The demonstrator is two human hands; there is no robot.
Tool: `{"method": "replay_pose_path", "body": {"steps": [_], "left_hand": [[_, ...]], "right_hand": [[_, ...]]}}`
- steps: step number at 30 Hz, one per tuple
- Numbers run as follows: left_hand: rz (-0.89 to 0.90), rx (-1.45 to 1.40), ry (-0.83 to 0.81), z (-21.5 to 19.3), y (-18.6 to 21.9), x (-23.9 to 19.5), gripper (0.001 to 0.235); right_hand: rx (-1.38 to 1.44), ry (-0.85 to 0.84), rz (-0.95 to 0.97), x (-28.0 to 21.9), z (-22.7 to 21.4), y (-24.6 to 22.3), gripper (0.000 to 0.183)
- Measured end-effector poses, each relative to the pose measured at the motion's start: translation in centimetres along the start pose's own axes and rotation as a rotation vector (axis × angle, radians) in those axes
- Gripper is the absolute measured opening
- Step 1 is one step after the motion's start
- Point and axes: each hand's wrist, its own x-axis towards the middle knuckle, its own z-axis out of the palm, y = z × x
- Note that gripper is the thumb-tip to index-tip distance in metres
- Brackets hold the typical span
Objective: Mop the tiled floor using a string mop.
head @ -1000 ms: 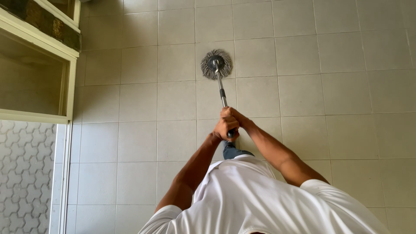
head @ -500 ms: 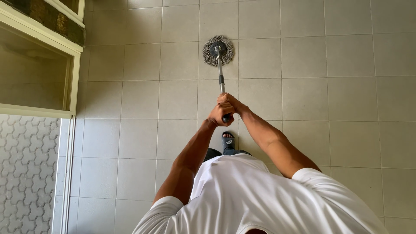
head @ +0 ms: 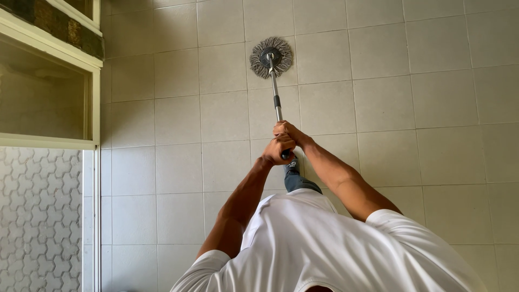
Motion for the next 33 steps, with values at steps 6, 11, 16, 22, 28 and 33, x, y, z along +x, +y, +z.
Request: {"method": "replay_pose_path", "body": {"steps": [6,11,16,22,28,33], "left_hand": [[-0.003,0.038,0.039,0.4,6.2,-8.5,0.02],[-0.039,0.021,0.042,0.1,12.7,-15.6,0.018],[-0.009,-0.063,0.053,0.8,18.9,-22.5,0.022],[-0.018,-0.128,0.06,-1.4,26.5,-26.9,0.023],[-0.065,-0.144,0.135,-5.2,34.8,-27.2,0.019],[-0.044,-0.163,0.205,-7.1,37.6,-27.9,0.015]], "right_hand": [[-0.06,0.005,-0.047,-4.1,7.5,-3.4,0.033],[-0.041,-0.01,-0.069,-8.1,12.9,-13.0,0.034],[-0.069,-0.028,-0.094,-13.0,17.5,-22.2,0.034],[-0.066,-0.048,-0.089,-16.2,26.0,-21.4,0.037],[-0.038,-0.099,-0.117,-18.0,29.2,-23.7,0.034],[0.076,-0.156,-0.133,-16.2,24.6,-38.8,0.044]]}}
